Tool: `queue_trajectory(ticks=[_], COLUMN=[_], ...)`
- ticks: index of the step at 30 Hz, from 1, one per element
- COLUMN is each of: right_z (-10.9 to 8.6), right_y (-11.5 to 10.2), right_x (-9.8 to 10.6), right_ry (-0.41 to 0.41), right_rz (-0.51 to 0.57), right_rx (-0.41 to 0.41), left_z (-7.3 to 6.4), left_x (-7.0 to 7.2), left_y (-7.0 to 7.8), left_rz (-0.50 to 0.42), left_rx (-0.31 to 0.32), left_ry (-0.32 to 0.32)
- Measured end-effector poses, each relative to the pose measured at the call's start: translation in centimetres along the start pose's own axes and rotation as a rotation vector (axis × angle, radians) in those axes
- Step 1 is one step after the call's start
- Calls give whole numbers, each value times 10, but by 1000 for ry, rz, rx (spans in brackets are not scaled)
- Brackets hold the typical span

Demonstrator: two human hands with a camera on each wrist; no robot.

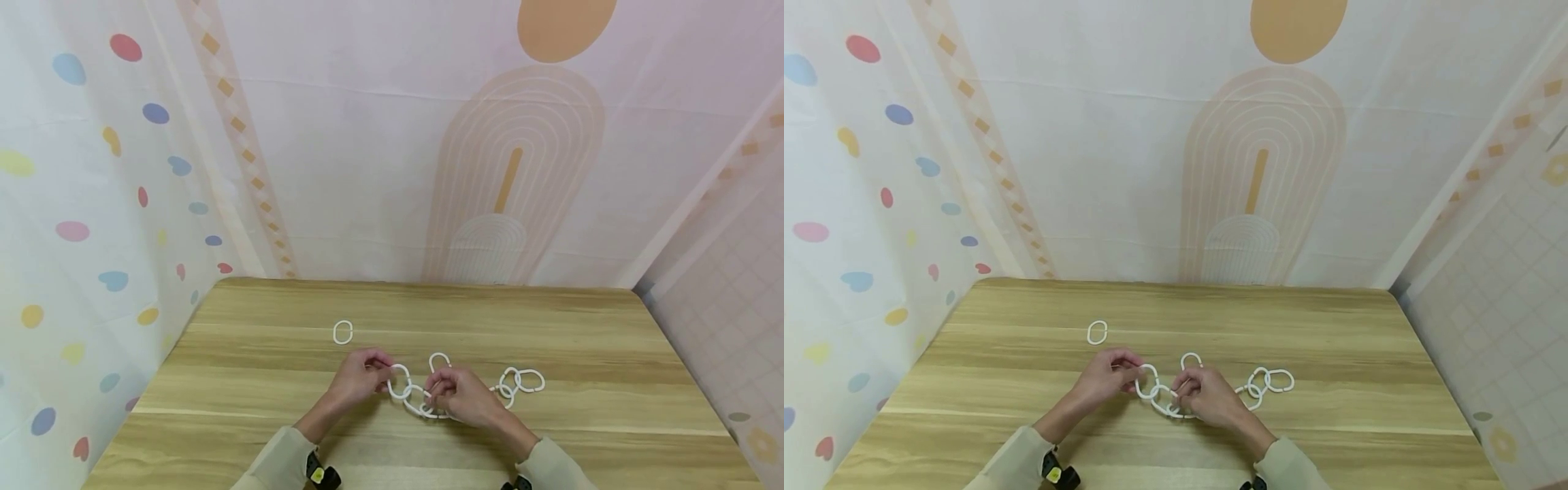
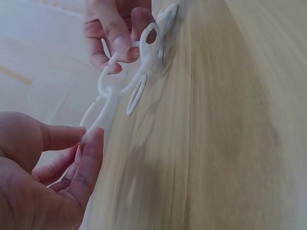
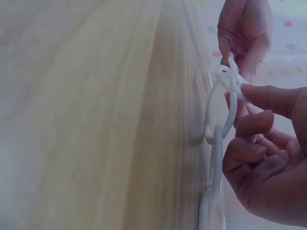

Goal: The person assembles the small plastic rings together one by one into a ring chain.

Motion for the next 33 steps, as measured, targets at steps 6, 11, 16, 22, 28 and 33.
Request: queue_trajectory(ticks=[6, 11, 16, 22, 28, 33], right_z=[1, 2, 1, 3, 6, 13], right_y=[6, 8, 7, 7, 5, -1], right_x=[-3, -3, -3, 0, 0, -3], right_ry=[-27, -31, -30, -13, 25, 68], right_rz=[1, -2, -13, -92, -200, -214], right_rx=[-36, -54, -49, -57, -60, -38], left_z=[-4, -6, -7, -8, -8, -7], left_x=[1, 1, 2, 2, 2, 1], left_y=[-1, -1, 0, 1, 1, 1], left_rz=[-21, -31, -25, -26, -37, -52], left_rx=[6, 5, 2, -1, 4, -2], left_ry=[5, 9, 3, -1, 0, -10])
Point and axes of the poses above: each hand's wrist, its own z-axis towards the middle knuckle, its own x-axis out of the back of the hand, y = z × x, the point moved 7 cm from there along z, towards the middle knuckle, and after that the axes turned 11 degrees about -y, right-handed, at the moved point
